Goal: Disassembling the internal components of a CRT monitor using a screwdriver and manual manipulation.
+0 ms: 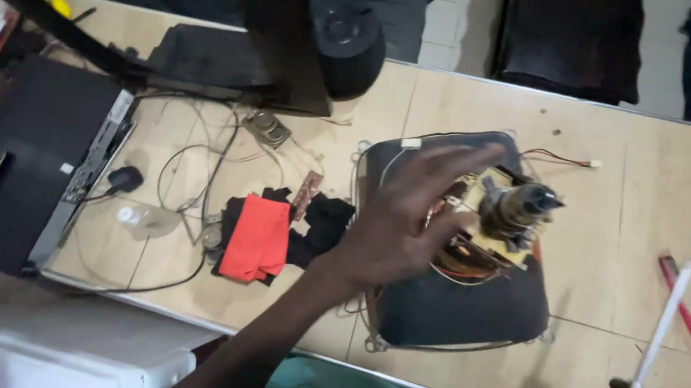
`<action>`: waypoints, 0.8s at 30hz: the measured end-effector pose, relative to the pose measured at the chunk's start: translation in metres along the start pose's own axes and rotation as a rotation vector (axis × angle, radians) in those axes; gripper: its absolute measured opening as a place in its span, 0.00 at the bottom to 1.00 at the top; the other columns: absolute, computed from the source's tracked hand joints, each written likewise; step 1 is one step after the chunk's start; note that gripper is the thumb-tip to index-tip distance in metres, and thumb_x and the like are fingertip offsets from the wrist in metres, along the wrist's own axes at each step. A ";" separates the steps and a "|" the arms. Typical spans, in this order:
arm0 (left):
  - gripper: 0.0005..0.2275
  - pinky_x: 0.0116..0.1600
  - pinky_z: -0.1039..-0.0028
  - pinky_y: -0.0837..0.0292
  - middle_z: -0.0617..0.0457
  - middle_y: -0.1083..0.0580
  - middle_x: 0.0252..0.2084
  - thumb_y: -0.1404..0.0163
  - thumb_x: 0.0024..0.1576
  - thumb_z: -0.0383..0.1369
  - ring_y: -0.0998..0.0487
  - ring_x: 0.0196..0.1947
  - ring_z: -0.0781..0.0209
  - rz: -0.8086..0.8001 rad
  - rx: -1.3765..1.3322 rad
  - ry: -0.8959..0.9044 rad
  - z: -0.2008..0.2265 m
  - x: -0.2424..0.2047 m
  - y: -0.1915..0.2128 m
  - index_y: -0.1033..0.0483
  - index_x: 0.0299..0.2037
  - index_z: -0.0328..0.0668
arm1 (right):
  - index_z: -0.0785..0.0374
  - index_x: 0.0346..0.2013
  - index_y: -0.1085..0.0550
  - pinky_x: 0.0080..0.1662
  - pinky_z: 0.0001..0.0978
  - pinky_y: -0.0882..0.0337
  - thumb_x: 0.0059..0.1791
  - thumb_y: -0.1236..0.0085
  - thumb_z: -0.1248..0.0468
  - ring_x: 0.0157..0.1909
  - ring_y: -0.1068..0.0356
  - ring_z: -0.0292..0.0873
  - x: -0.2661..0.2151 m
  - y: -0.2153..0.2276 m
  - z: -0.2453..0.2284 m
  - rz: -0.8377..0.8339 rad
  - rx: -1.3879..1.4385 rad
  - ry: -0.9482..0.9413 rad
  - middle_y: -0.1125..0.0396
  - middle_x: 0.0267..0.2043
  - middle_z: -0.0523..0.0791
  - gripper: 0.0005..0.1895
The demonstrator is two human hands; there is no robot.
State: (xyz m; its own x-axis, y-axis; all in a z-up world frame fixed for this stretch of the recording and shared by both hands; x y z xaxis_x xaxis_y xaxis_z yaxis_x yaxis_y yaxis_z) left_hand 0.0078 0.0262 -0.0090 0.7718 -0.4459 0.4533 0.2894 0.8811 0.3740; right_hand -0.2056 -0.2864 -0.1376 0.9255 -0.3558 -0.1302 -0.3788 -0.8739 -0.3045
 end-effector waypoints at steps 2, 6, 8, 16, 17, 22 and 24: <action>0.21 0.69 0.56 0.31 0.47 0.31 0.69 0.59 0.66 0.48 0.30 0.69 0.49 0.165 0.037 0.254 -0.002 -0.014 0.020 0.36 0.67 0.56 | 0.67 0.60 0.31 0.24 0.37 0.37 0.62 0.45 0.64 0.24 0.39 0.45 0.016 -0.016 0.014 0.473 -0.595 -0.011 0.37 0.31 0.55 0.14; 0.09 0.46 0.71 0.27 0.53 0.21 0.45 0.55 0.63 0.38 0.18 0.40 0.57 0.282 0.138 0.436 -0.041 -0.080 0.023 0.28 0.47 0.45 | 0.64 0.58 0.36 0.25 0.28 0.35 0.60 0.40 0.56 0.35 0.25 0.49 0.025 -0.026 0.045 0.504 -0.557 -0.067 0.30 0.37 0.55 0.20; 0.15 0.47 0.67 0.28 0.55 0.23 0.48 0.45 0.57 0.42 0.21 0.46 0.60 -0.023 -0.041 0.963 -0.054 -0.116 0.003 0.28 0.52 0.50 | 0.60 0.54 0.37 0.25 0.27 0.44 0.57 0.43 0.58 0.41 0.23 0.50 0.025 -0.054 0.045 0.503 -0.498 -0.152 0.27 0.47 0.53 0.16; 0.47 0.64 0.51 0.38 0.36 0.44 0.72 0.49 0.49 0.58 0.40 0.70 0.35 -0.067 -0.006 0.815 -0.068 -0.122 -0.025 0.56 0.74 0.40 | 0.54 0.53 0.31 0.23 0.26 0.37 0.56 0.35 0.51 0.25 0.31 0.41 0.047 -0.042 0.072 0.611 -0.541 -0.119 0.31 0.40 0.47 0.19; 0.54 0.65 0.45 0.41 0.31 0.51 0.75 0.53 0.46 0.64 0.45 0.71 0.29 -0.085 0.037 0.838 -0.073 -0.122 -0.030 0.60 0.75 0.35 | 0.54 0.54 0.30 0.23 0.27 0.37 0.56 0.34 0.49 0.22 0.34 0.40 0.050 -0.039 0.073 0.605 -0.583 -0.155 0.32 0.35 0.50 0.20; 0.52 0.69 0.50 0.47 0.28 0.49 0.72 0.56 0.50 0.65 0.48 0.72 0.28 0.046 0.089 0.694 -0.087 -0.130 -0.052 0.57 0.74 0.27 | 0.55 0.54 0.37 0.26 0.32 0.39 0.58 0.37 0.50 0.38 0.25 0.54 0.067 -0.030 0.068 0.506 -0.559 -0.166 0.32 0.49 0.51 0.21; 0.50 0.70 0.50 0.49 0.27 0.50 0.71 0.58 0.52 0.64 0.50 0.73 0.28 0.072 0.084 0.663 -0.088 -0.125 -0.056 0.56 0.73 0.26 | 0.57 0.57 0.34 0.25 0.30 0.40 0.57 0.37 0.52 0.38 0.25 0.54 0.075 -0.043 0.054 0.507 -0.593 -0.122 0.30 0.52 0.51 0.21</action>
State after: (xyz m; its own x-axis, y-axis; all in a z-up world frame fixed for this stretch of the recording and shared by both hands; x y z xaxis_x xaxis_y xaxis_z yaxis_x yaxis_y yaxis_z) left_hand -0.0547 0.0465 -0.1573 0.9796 -0.1720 -0.1035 0.2001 0.8778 0.4352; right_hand -0.1200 -0.2577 -0.1856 0.6203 -0.7493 -0.2316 -0.6566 -0.6577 0.3692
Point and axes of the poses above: each hand's wrist, its own x-axis towards the middle knuckle, its own y-axis out of the back of the hand, z = x × y, the point moved 2 cm from there along x, towards the middle knuckle
